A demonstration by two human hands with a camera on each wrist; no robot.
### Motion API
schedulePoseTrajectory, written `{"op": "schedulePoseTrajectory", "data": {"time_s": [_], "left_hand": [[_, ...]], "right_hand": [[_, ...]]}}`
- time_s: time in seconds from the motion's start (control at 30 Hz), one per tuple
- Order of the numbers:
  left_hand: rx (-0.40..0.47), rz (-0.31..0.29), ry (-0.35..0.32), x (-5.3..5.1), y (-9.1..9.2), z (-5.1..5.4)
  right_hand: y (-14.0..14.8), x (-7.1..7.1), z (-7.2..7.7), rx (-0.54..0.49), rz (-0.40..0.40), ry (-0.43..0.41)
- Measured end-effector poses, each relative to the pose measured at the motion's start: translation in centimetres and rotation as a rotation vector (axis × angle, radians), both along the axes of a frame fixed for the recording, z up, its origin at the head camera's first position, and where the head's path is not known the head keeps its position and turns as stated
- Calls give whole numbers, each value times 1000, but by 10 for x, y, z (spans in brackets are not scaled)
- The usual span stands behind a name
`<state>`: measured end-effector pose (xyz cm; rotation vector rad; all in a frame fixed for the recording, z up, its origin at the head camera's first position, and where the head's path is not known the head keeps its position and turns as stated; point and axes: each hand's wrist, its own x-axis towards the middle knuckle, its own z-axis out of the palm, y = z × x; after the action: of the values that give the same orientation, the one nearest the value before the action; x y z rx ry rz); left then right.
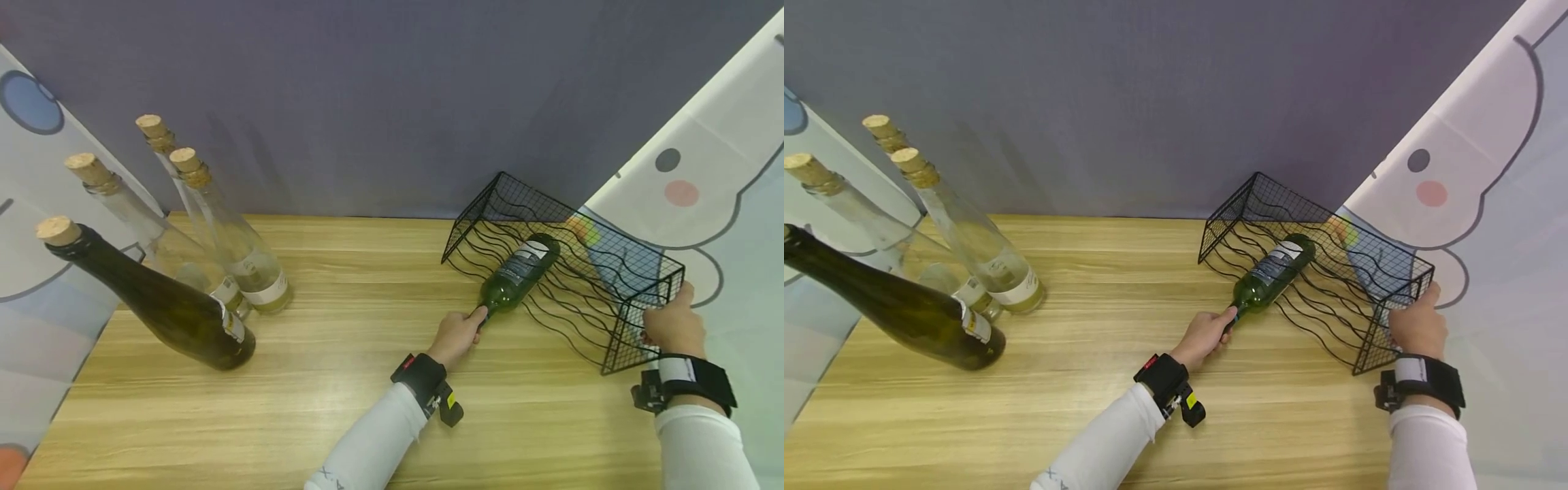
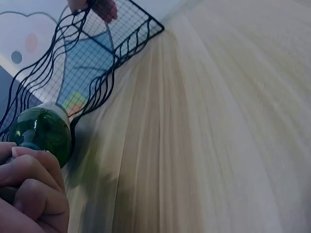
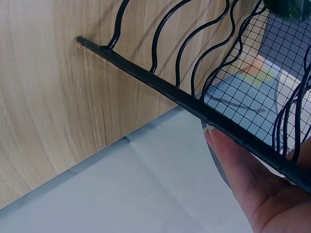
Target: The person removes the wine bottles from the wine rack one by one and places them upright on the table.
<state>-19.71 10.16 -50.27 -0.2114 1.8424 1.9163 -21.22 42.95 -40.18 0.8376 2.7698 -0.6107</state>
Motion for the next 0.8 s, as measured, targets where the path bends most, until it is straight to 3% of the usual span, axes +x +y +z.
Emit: {"op": "schedulePoseTrajectory", "data": {"time_s": [0.17,0.37,0.57,0.8], "left_hand": [[-53,-22,28,-5,-2,0],[-168,-135,62,-4,-2,2],[-125,-212,64,-7,-5,7],[1,-205,-4,-10,0,8]], "right_hand": [[1,0,1,8,-3,13],[0,-1,-4,7,3,23],[-1,0,-5,4,-12,33],[-2,-1,-4,-5,-33,23]]}}
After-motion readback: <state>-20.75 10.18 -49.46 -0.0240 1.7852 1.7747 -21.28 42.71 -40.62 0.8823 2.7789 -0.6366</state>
